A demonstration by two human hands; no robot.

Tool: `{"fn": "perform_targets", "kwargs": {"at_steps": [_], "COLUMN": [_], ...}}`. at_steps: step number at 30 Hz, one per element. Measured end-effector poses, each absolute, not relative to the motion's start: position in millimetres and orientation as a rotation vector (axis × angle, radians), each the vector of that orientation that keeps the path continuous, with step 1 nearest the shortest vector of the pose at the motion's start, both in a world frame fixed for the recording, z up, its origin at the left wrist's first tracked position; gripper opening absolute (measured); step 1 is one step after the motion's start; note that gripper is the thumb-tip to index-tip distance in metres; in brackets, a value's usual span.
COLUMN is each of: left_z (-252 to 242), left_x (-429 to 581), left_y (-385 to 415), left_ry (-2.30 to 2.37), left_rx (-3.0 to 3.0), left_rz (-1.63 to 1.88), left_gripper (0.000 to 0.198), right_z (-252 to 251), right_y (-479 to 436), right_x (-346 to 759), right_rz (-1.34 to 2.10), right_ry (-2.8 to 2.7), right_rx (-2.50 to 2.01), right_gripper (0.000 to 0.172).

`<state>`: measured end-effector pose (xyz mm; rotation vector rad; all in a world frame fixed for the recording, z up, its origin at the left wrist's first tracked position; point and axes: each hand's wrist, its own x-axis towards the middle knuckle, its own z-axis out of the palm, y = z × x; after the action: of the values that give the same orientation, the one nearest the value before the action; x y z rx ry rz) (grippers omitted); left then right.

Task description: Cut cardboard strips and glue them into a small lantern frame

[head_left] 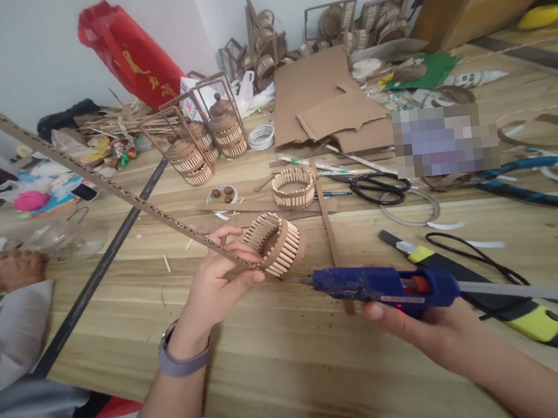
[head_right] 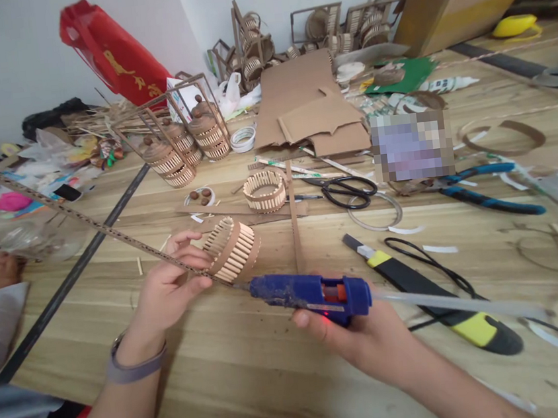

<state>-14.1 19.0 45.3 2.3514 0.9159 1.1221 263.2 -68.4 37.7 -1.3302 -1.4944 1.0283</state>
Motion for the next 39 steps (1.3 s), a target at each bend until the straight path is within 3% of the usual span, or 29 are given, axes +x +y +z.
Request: {"fn": "perform_targets", "kwargs": {"at_steps": [5, 15, 39], "left_z": [43.5, 52.3, 65.3], "left_x": [-13.7, -8.6, -1.2], "left_y": [18.5, 11.8, 1.0], "left_ry": [0.884, 0.749, 0.656], "left_rx": [2.315, 2.28, 2.336], "left_rz": [1.192, 1.249, 1.257], "left_gripper": [0.026, 0.02, 0.018], "right_z": [33.9, 40.0, 44.8], "right_y": [-64.7, -64.4, -64.0], "right_x": [264.8, 262.1, 261.5], "right_rz": [0.936, 0.842, 0.787], "right_ry": [-1.687, -1.819, -1.869], "right_rx": [-1.239, -1.187, -1.078], "right_gripper": [0.022, 0.031, 0.021]}}
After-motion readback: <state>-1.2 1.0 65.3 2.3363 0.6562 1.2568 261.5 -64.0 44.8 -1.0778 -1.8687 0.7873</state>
